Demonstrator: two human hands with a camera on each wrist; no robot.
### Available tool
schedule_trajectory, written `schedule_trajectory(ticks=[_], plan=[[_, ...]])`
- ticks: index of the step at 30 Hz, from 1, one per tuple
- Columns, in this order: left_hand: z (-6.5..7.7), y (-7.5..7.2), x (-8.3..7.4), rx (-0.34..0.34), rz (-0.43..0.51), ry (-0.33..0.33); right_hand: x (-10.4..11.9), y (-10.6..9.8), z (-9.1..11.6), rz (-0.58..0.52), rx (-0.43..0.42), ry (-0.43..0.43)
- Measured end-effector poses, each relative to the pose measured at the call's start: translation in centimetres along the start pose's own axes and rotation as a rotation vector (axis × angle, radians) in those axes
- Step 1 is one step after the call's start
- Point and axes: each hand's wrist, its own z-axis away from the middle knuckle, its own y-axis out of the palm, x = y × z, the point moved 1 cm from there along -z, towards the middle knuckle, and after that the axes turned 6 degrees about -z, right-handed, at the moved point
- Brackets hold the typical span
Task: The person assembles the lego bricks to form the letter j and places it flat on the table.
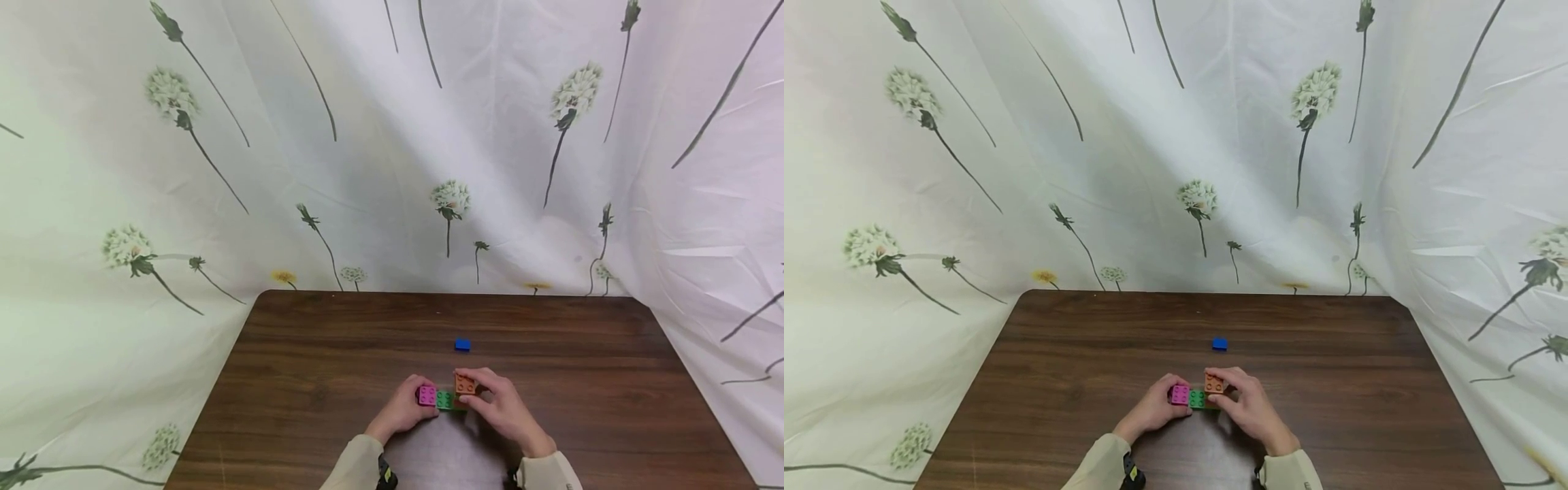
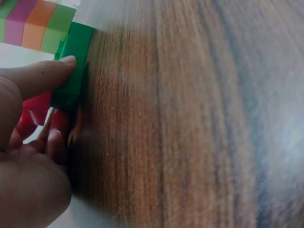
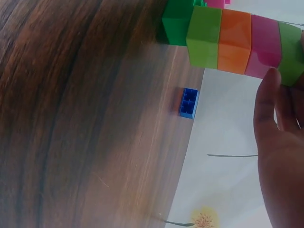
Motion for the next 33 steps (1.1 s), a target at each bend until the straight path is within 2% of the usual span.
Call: schedule_trajectory(ticks=[5, 16, 26, 33], plan=[[-0.1, -0.1, 0.0, 0.007, 0.014, 0.001, 1.4, -0.2, -0.2, 0.011, 0.011, 0.005], [0.0, -0.1, 0.0, 0.000, 0.004, 0.008, 1.3, -0.1, -0.1, 0.049, -0.008, -0.041], [0.1, -0.1, -0.1, 0.006, 0.001, -0.001, -1.9, 0.3, 0.3, 0.028, 0.022, 0.012], [0.1, 0.0, -0.1, 0.002, 0.001, 0.011, -2.1, 0.5, 0.3, 0.001, 0.037, 0.056]])
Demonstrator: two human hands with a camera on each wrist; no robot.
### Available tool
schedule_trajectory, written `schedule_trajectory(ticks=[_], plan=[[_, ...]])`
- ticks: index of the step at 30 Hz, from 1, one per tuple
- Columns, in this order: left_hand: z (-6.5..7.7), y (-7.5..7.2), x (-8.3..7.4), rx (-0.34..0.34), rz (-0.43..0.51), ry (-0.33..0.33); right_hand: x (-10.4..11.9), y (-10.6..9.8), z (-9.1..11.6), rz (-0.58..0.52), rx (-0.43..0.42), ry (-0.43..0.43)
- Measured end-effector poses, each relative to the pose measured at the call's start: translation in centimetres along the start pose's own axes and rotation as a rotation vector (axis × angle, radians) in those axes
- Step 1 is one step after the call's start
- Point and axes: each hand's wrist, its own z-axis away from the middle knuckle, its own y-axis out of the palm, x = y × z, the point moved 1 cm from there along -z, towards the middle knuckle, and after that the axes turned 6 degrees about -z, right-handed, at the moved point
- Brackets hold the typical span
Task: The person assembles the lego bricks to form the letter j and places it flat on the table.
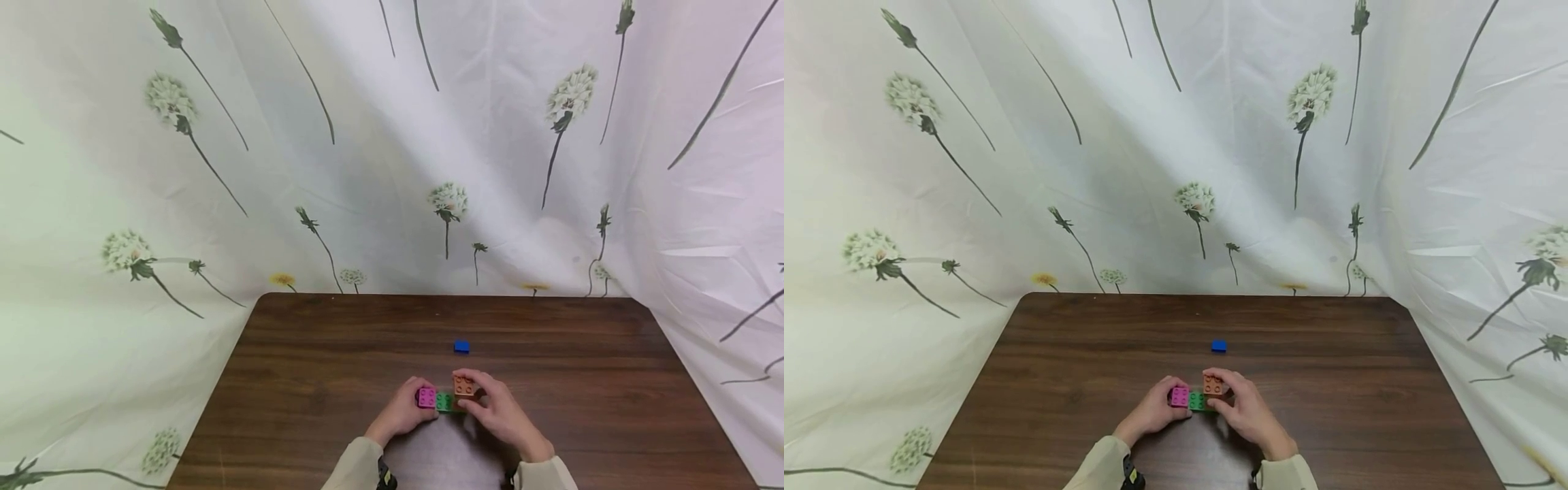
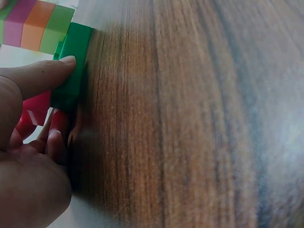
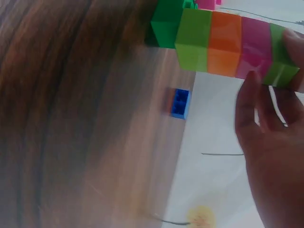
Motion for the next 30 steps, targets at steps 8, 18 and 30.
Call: schedule_trajectory(ticks=[8, 18, 30], plan=[[0.1, 0.3, -0.2, 0.005, 0.000, -0.004, -1.3, 0.8, 0.4, -0.104, -0.008, 0.177], [0.3, 0.3, -0.3, -0.002, 0.010, -0.005, -4.2, 1.8, 1.2, -0.109, 0.075, 0.330], [0.2, 0.3, 0.0, -0.014, 0.008, -0.006, -4.8, 1.0, 1.1, -0.336, 0.070, 0.374]])
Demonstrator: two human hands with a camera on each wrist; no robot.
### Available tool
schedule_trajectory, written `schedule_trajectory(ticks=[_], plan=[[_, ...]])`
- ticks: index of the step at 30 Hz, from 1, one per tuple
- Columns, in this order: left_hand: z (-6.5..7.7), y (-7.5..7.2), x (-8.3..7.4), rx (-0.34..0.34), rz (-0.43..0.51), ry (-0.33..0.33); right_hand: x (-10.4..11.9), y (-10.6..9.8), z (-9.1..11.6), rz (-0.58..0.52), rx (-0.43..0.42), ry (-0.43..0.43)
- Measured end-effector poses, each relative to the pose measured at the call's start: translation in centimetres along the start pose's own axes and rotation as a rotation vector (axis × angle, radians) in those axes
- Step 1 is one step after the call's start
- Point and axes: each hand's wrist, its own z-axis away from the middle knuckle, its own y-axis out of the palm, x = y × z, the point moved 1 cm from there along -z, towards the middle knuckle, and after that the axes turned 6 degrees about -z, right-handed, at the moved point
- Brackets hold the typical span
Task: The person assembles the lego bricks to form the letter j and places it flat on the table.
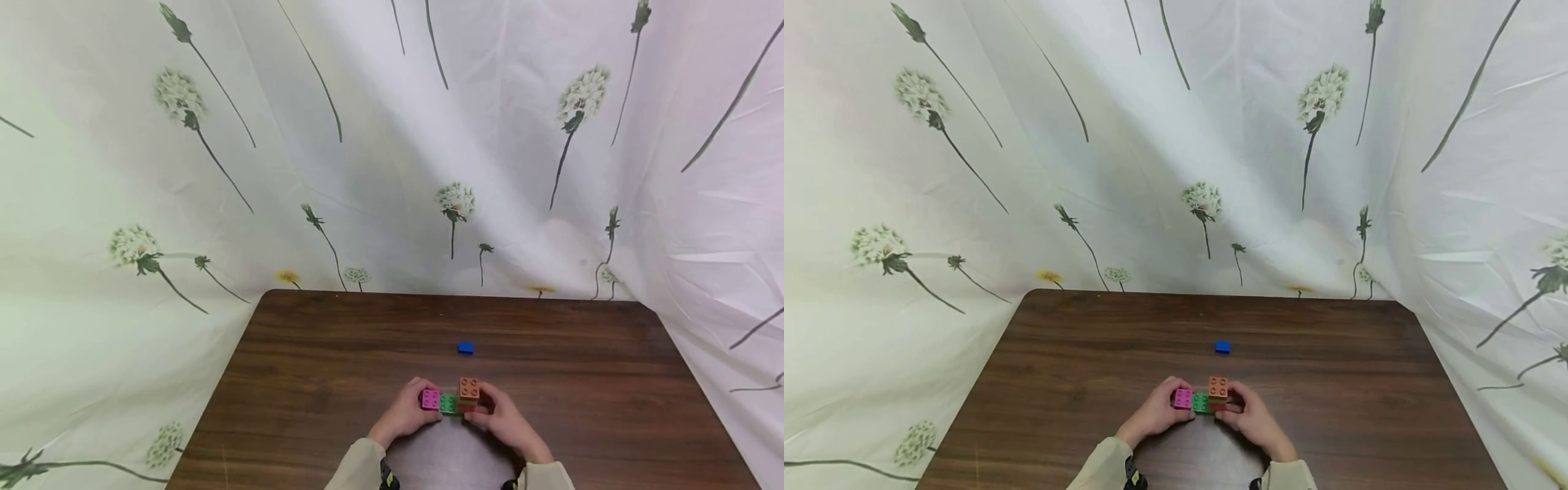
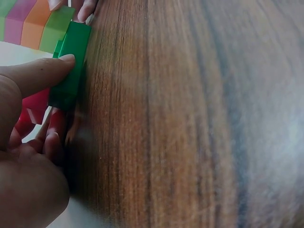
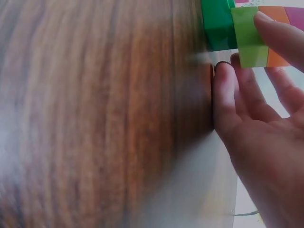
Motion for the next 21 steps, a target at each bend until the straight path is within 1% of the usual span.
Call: schedule_trajectory(ticks=[9, 16, 21], plan=[[0.03, -0.08, -0.05, 0.003, -0.004, -0.008, -0.15, -0.01, 0.04, -0.002, -0.036, 0.001], [0.16, -0.14, 0.05, 0.003, -0.018, 0.008, 0.06, 0.15, 0.26, -0.025, -0.070, 0.011], [0.28, -0.02, 0.19, 0.000, -0.021, 0.019, -0.17, 0.21, 0.39, 0.002, -0.083, 0.005]])
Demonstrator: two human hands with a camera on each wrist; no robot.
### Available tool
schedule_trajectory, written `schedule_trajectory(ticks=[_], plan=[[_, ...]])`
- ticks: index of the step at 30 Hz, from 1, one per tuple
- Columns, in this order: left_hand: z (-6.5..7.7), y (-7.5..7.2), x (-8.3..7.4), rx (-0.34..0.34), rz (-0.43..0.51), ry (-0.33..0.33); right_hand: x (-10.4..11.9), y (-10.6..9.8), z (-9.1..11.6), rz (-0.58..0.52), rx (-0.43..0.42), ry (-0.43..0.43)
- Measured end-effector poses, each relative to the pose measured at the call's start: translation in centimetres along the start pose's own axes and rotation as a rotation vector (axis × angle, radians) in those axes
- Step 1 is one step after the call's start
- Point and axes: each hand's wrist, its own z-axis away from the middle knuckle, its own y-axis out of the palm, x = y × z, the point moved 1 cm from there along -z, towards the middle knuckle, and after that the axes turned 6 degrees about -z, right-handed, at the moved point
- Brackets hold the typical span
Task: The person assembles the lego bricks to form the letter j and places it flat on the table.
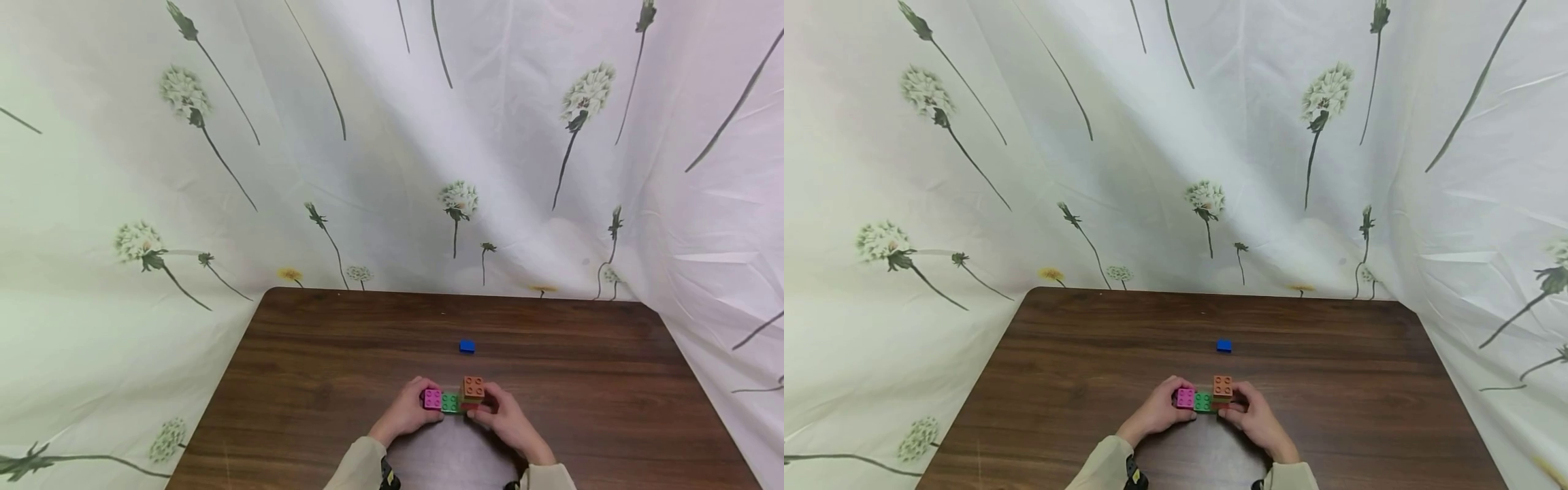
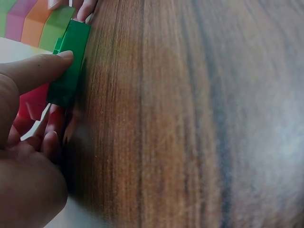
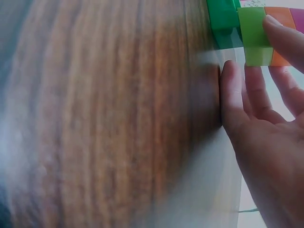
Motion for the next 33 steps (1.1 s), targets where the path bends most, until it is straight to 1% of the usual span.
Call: schedule_trajectory(ticks=[4, 8, 16, 21, 26, 30, 33], plan=[[-0.1, 0.0, 0.0, -0.004, 0.013, 0.012, -0.2, -0.2, 0.1, 0.021, -0.007, -0.008], [-0.1, -0.1, 0.1, -0.007, 0.021, 0.013, -0.2, -0.6, 0.4, 0.016, -0.006, -0.026], [-0.1, 0.0, 0.2, -0.020, 0.003, 0.039, -0.1, -1.4, 0.7, 0.036, -0.023, -0.050], [-0.2, 0.1, 0.1, -0.040, -0.005, 0.052, 0.2, -1.7, 0.8, 0.034, -0.037, -0.041], [-0.1, 0.2, -0.1, -0.032, -0.011, 0.021, -0.1, -1.8, 0.7, 0.057, -0.058, -0.028], [0.0, 0.2, -0.2, -0.019, 0.016, -0.014, -0.4, -1.7, 0.7, 0.065, -0.087, -0.014], [0.1, 0.3, -0.2, -0.019, 0.030, -0.024, -0.4, -1.7, 0.8, 0.058, -0.097, -0.001]])
